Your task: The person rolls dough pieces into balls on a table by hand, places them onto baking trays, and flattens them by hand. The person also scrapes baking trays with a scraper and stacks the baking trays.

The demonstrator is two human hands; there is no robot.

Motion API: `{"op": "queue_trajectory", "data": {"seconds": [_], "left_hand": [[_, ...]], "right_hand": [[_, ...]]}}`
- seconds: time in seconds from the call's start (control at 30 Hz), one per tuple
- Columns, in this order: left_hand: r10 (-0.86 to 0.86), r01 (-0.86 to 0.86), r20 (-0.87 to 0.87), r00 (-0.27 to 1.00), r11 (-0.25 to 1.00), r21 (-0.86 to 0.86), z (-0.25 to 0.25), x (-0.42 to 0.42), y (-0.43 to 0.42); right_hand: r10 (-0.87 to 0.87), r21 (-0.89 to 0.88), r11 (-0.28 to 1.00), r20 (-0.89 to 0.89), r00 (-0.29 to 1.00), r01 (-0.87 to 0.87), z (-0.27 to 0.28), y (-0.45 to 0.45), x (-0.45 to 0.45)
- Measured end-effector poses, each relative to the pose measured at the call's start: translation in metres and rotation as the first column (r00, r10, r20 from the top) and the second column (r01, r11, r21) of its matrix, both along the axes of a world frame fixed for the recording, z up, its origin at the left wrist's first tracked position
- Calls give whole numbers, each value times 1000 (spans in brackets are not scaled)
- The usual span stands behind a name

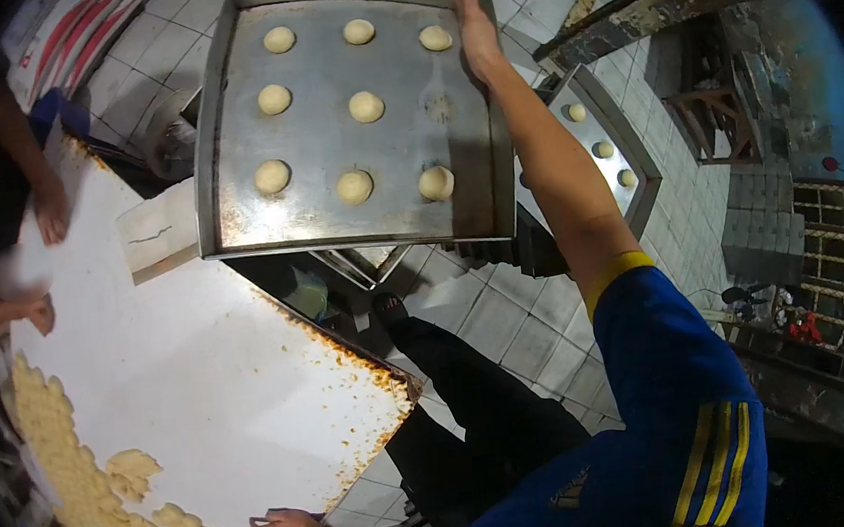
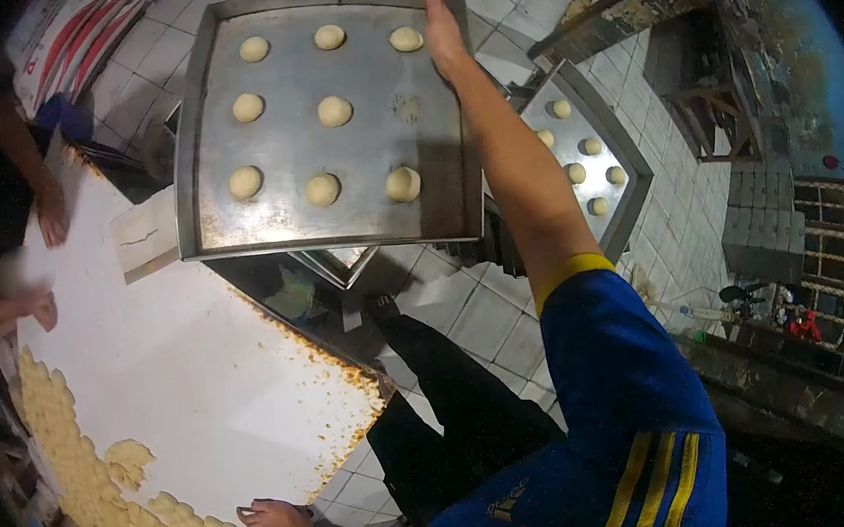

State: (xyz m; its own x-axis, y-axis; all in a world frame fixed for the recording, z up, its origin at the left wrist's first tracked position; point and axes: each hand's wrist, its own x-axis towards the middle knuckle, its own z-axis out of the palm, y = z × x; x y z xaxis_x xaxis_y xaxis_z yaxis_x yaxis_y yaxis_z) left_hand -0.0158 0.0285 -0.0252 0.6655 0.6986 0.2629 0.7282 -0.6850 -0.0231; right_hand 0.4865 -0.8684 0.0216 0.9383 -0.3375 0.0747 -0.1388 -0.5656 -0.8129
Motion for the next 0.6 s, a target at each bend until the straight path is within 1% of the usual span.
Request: {"op": "queue_trajectory", "data": {"seconds": [0.07, 0.1, 0.13, 0.17, 0.2, 0.23, 0.27, 0.33, 0.37, 0.4, 0.43, 0.47, 0.5, 0.53, 0.57, 0.6], "left_hand": [[19, -19, 6, 1000, 1000, 4, -1, -5, -1], [49, -49, -5, 999, 999, -24, 2, -2, -3], [78, -79, -15, 997, 996, -52, 3, 0, -6], [87, -87, -12, 996, 995, -52, 5, 1, -10], [99, -100, -20, 995, 993, -62, 5, 2, -11], [111, -112, -27, 993, 991, -70, 7, 3, -11], [116, -117, -20, 993, 991, -67, 8, 3, -12], [63, -62, 5, 998, 997, -52, 5, 1, -9], [65, -65, 8, 998, 996, -54, 4, 1, -6], [44, -43, 24, 999, 998, -36, 2, 0, -6], [24, -23, 38, 999, 1000, -20, 2, -1, -9], [34, -33, 39, 999, 999, -27, 3, -2, -9], [67, -66, 22, 997, 995, -69, 6, 0, -12], [105, -104, 2, 994, 989, -106, 6, 0, -13], [80, -52, 119, 990, 974, -222, 6, 3, -19], [79, 0, 240, 967, 949, -314, 8, 5, -21]], "right_hand": [[10, -25, 1000, 42, 999, -9, 21, 14, 7], [11, -37, 999, 61, 998, -9, 33, 22, 7], [51, -243, 969, 1, 999, -49, 38, 46, 7], [59, -243, 968, 4, 998, -57, 42, 67, 14], [146, -430, 892, -22, 989, -142, 35, 78, 21], [224, -596, 773, -62, 973, -216, 30, 87, 26], [229, -595, 774, -54, 972, -216, 25, 94, 28], [161, -737, 605, -258, 953, -302, 3, 99, 31], [163, -739, 602, -255, 953, -301, -1, 96, 37], [165, -673, 688, -217, 962, -270, 2, 95, 44], [146, -512, 836, -141, 979, -198, 12, 95, 44], [107, -293, 949, -50, 993, -117, 24, 96, 45], [48, -80, 996, 53, 997, -44, 37, 97, 43], [-12, 95, 995, 152, 988, -3, 53, 102, 38], [-54, 216, 976, 233, 971, 3, 70, 112, 28], [-59, 277, 961, 279, 958, -21, 88, 131, 13]]}}
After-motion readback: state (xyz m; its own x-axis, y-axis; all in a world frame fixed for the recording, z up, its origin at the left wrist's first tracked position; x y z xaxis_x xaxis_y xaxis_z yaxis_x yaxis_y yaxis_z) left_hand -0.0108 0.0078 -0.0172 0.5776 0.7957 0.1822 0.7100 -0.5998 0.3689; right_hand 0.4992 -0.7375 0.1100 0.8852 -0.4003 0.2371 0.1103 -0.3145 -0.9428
